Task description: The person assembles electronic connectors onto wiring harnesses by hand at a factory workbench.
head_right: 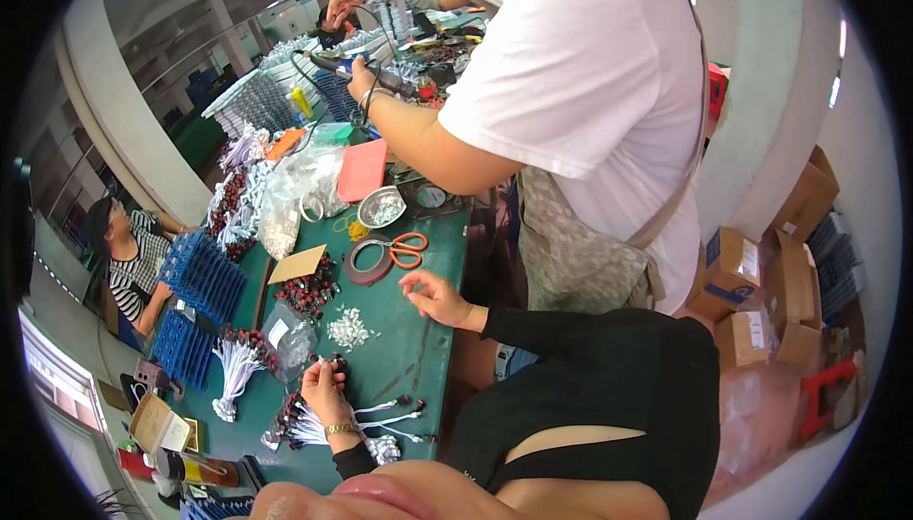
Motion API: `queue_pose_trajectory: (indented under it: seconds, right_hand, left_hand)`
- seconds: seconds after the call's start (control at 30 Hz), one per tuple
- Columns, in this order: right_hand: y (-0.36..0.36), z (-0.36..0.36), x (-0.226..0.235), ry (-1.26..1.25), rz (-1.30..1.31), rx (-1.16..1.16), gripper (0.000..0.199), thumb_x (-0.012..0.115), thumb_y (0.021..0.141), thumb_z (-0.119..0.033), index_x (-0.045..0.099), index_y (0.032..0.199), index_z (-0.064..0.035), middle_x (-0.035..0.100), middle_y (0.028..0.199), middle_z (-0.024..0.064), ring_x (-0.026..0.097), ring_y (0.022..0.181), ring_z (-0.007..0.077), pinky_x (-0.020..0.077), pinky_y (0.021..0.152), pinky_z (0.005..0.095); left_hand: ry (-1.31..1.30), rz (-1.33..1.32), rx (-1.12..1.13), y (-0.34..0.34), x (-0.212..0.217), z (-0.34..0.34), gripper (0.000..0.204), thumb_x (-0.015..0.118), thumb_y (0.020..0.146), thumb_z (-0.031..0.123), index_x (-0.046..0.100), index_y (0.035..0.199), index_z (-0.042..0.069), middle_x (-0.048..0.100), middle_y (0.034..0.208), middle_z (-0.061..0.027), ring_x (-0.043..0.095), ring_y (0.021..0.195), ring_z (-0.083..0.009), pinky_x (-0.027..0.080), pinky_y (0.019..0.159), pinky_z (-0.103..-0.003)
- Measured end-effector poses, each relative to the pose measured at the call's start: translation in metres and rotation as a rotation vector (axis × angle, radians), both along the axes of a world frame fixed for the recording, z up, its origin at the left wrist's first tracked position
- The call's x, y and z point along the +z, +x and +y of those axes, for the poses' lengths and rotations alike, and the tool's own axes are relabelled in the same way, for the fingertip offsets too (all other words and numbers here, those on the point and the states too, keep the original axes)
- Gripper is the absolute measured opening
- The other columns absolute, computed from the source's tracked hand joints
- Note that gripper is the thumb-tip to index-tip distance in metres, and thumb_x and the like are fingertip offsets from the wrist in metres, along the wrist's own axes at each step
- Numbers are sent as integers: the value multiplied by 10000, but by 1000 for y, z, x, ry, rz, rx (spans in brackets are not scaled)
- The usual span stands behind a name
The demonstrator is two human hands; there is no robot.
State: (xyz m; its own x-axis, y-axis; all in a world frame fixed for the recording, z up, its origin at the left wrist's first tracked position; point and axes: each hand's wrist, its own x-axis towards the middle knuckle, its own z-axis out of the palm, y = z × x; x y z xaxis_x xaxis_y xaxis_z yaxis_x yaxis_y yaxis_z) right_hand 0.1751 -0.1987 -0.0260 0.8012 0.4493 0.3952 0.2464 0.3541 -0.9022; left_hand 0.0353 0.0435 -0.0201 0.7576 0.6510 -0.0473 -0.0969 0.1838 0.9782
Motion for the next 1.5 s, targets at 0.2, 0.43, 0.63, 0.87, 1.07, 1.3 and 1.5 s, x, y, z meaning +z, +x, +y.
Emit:
queue_pose_trajectory:
  seconds: [0.2, 0.43, 0.63, 0.87, 1.07, 1.3, 1.5]
  right_hand:
    - [-2, 1, 3, 22, -58, -100, 347, 472, 829, 36, 419, 1161, -53, 479, 1003, 47, 485, 585, 50, 408, 513, 182]
    - [-2, 0, 2, 32, 37, 59, 301, 484, 852, -7, 432, 1146, -48, 525, 855, 41, 484, 588, 65, 408, 524, 193]
    - [4, -2, 7, -24, -7, 197, 245, 512, 861, -81, 493, 1101, -33, 543, 803, 36, 505, 637, 64, 420, 551, 182]
    - [3, 3, 6, 17, 75, 73, 298, 510, 852, -44, 450, 1144, -41, 543, 843, 49, 494, 576, 67, 414, 524, 182]
    - [4, 5, 4, -14, 24, -8, 342, 493, 841, 5, 401, 1168, -35, 514, 910, 56, 477, 533, 60, 407, 505, 176]
    - [2, 6, 6, -25, 47, -10, 343, 488, 837, 13, 401, 1165, -38, 508, 915, 55, 476, 548, 61, 408, 510, 180]
    - [2, 4, 5, -19, 31, -4, 349, 493, 836, 4, 399, 1168, -44, 510, 918, 56, 476, 548, 69, 405, 509, 184]
  left_hand:
    - [3, -24, -26, -2, 2, -1, 50, 569, 854, 118, 568, 866, 70, 628, 740, -19, 536, 514, -54, 369, 436, -161]
    - [38, 17, -17, -5, 1, 1, 81, 572, 855, 136, 576, 872, 56, 625, 739, -18, 530, 519, -51, 374, 442, -166]
    - [-9, -16, -47, -1, 3, 3, 92, 571, 868, 142, 575, 868, 50, 633, 744, -23, 525, 529, -44, 378, 470, -163]
    - [-45, -20, -37, -4, 3, 2, 99, 575, 867, 158, 579, 866, 59, 641, 756, -18, 531, 528, -44, 388, 472, -160]
    - [-52, -35, -42, -3, 3, 1, 98, 570, 869, 151, 579, 881, 54, 642, 763, -20, 535, 538, -46, 389, 475, -162]
    - [-43, -27, -41, -2, 3, 4, 107, 575, 870, 170, 572, 869, 64, 634, 750, -20, 537, 529, -50, 385, 461, -165]
    - [-46, -37, -44, -3, 3, 2, 107, 573, 873, 173, 572, 869, 66, 635, 750, -18, 539, 526, -50, 387, 461, -163]
